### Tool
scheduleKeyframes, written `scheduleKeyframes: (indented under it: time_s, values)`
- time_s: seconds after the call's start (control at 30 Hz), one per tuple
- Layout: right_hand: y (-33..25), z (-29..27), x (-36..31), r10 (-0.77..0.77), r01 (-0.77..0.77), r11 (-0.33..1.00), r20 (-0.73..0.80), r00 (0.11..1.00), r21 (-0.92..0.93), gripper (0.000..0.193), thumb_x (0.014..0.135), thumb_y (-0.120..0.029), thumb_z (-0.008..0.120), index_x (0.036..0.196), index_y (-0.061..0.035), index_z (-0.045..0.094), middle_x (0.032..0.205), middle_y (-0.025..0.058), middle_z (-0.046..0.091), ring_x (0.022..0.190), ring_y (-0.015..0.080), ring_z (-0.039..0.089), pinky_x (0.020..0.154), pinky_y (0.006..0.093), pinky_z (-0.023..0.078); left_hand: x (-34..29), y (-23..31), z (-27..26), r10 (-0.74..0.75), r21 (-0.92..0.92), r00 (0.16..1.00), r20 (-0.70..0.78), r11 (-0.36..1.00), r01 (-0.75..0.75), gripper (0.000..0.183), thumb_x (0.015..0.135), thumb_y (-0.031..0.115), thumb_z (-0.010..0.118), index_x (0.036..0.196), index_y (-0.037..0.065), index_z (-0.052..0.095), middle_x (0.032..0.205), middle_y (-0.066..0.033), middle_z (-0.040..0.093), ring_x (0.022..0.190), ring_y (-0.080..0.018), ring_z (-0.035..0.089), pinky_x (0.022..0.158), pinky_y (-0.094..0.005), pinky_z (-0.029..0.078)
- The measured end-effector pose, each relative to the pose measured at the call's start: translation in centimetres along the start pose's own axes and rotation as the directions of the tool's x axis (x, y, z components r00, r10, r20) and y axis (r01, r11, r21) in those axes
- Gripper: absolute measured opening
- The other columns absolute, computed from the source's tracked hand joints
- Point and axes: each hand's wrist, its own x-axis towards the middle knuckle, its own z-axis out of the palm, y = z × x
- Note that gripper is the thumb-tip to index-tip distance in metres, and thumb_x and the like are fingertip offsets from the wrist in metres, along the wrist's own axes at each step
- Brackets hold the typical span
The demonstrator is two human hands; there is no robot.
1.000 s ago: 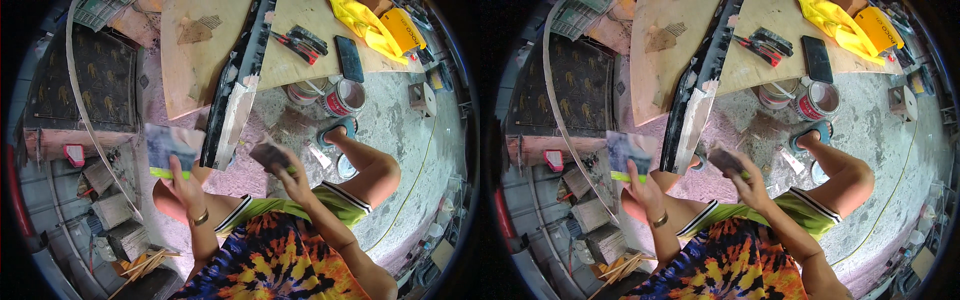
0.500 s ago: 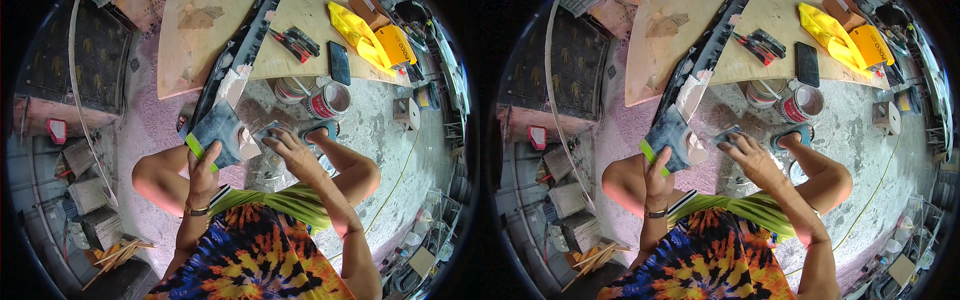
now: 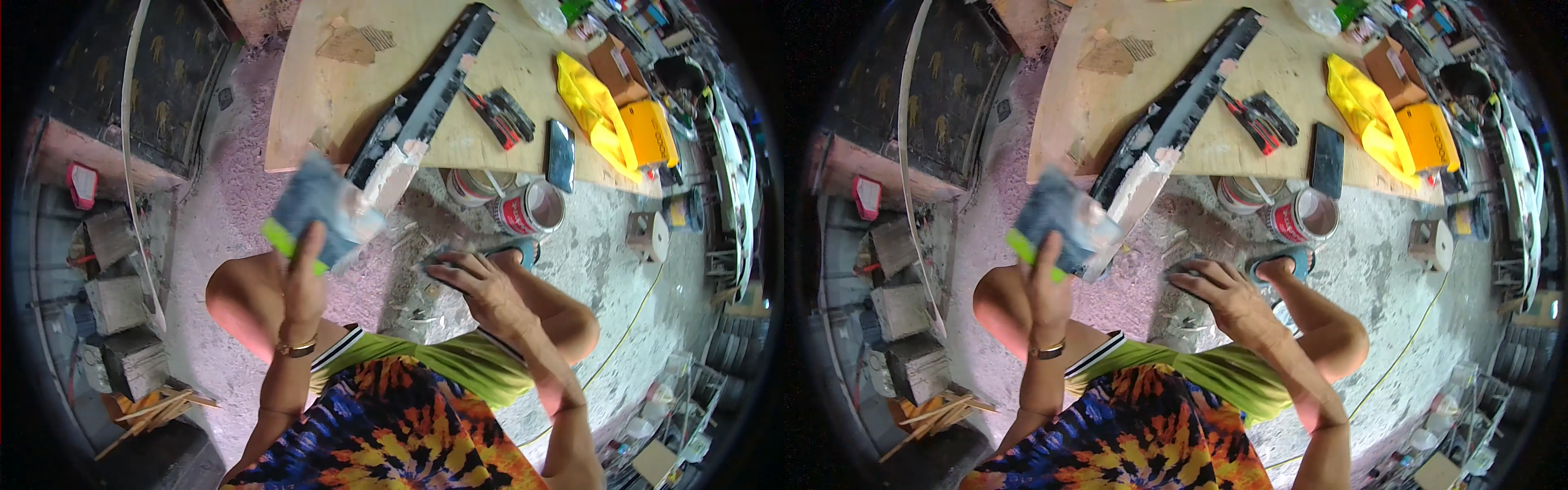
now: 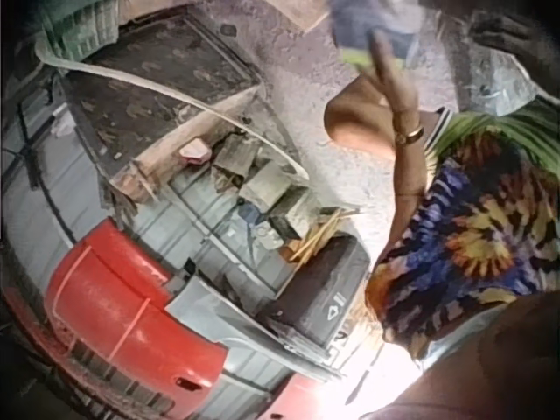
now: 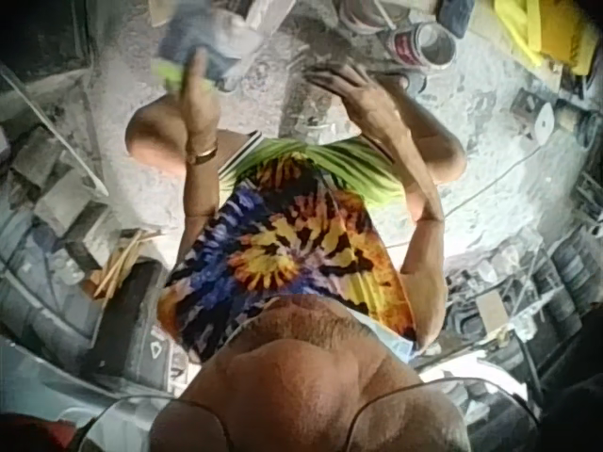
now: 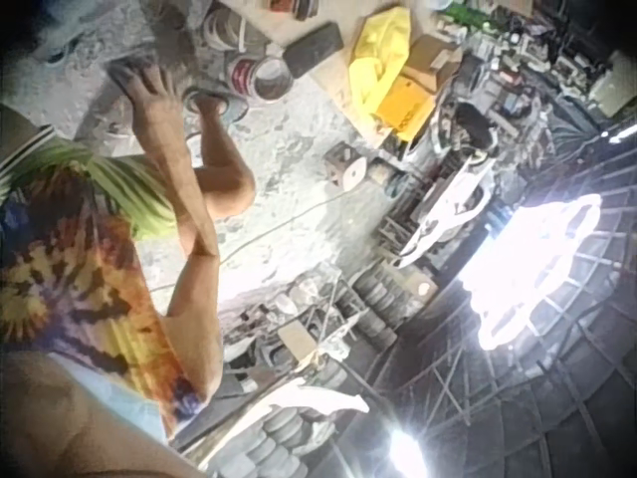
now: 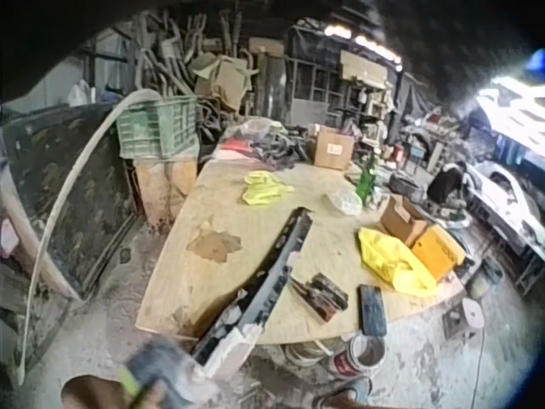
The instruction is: Sanding a black car part using sandpaper and water at a workbench.
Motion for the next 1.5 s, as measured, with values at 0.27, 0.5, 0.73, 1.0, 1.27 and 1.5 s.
scheduleKeyframes:
  time_s: [0.27, 0.5, 0.73, 1.0, 1.27, 1.5]
  values:
    - [5.7, 0.5, 1.5, 0.568, -0.029, -0.126, 0.096, 0.817, 0.992, 0.052, 0.098, -0.037, 0.05, 0.141, -0.011, 0.038, 0.135, 0.0123, 0.049, 0.118, 0.0325, 0.055, 0.096, 0.052, 0.048, 0.6, -2.5, -4.5, 0.177, 0.004, 0.879, -0.443, 0.981, -0.196, 0.045, 0.095, 0.019, 0.061, 0.131, 0.002, 0.041, 0.129, -0.0126, 0.052, 0.116, -0.0228, 0.052, 0.1, -0.0388, 0.045]
    - [2.9, -4.8, 9.3, -0.145, 0.131, 0.979, -0.079, 0.986, -0.154, 0.041, 0.085, -0.018, 0.066, 0.125, -0.0129, 0.06, 0.132, 0.0125, 0.052, 0.122, 0.0316, 0.048, 0.098, 0.0446, 0.042, 0.4, -5.0, -3.4, 0.194, -0.025, 0.918, -0.347, 0.976, -0.216, 0.046, 0.097, 0.02, 0.056, 0.136, 0.003, 0.038, 0.125, -0.0163, 0.055, 0.097, -0.0298, 0.063, 0.076, -0.0389, 0.057]
    - [6.0, -3.4, 12.2, -0.259, 0.228, 0.904, -0.04, 0.965, -0.363, 0.039, 0.075, -0.02, 0.073, 0.114, -0.0204, 0.068, 0.13, 0.0041, 0.053, 0.117, 0.0276, 0.05, 0.1, 0.0496, 0.036, 1.3, -5.1, -1.9, 0.144, -0.031, 0.9, -0.411, 0.985, -0.172, 0.047, 0.095, 0.02, 0.058, 0.134, 0.002, 0.04, 0.124, -0.0167, 0.056, 0.089, -0.0284, 0.065, 0.071, -0.035, 0.057]
    - [6.6, -2.9, 13.9, -0.279, 0.254, 0.882, -0.007, 0.96, -0.398, 0.041, 0.074, -0.02, 0.073, 0.115, -0.0223, 0.068, 0.129, 0.0039, 0.053, 0.117, 0.0264, 0.05, 0.102, 0.0499, 0.035, 1.4, -5.7, -2.2, 0.405, 0.387, 0.849, -0.339, 0.883, -0.266, 0.047, 0.095, 0.019, 0.059, 0.135, 0.004, 0.04, 0.12, -0.0146, 0.058, 0.08, -0.0272, 0.066, 0.062, -0.0331, 0.058]
    - [7.2, -3.1, 13.1, -0.276, 0.245, 0.872, -0.012, 0.961, -0.424, 0.041, 0.074, -0.019, 0.073, 0.114, -0.0213, 0.069, 0.126, 0.0041, 0.055, 0.116, 0.0252, 0.052, 0.102, 0.0493, 0.036, 1.9, -3.8, -0.3, 0.156, -0.022, 0.876, -0.456, 0.982, -0.187, 0.041, 0.096, 0.02, 0.057, 0.129, 0.002, 0.042, 0.113, -0.0157, 0.059, 0.072, -0.0264, 0.066, 0.061, -0.034, 0.057]
    - [6.4, -4.3, 10.8, -0.213, 0.183, 0.903, -0.035, 0.976, -0.389, 0.042, 0.073, -0.015, 0.073, 0.114, -0.021, 0.069, 0.124, 0.0049, 0.057, 0.115, 0.0258, 0.053, 0.1, 0.0488, 0.037, 1.8, -3.6, -0.7, 0.159, 0.022, 0.87, -0.467, 0.986, -0.168, 0.034, 0.097, 0.02, 0.055, 0.122, -0.001, 0.044, 0.103, -0.0162, 0.063, 0.067, -0.0268, 0.067, 0.063, -0.0346, 0.057]
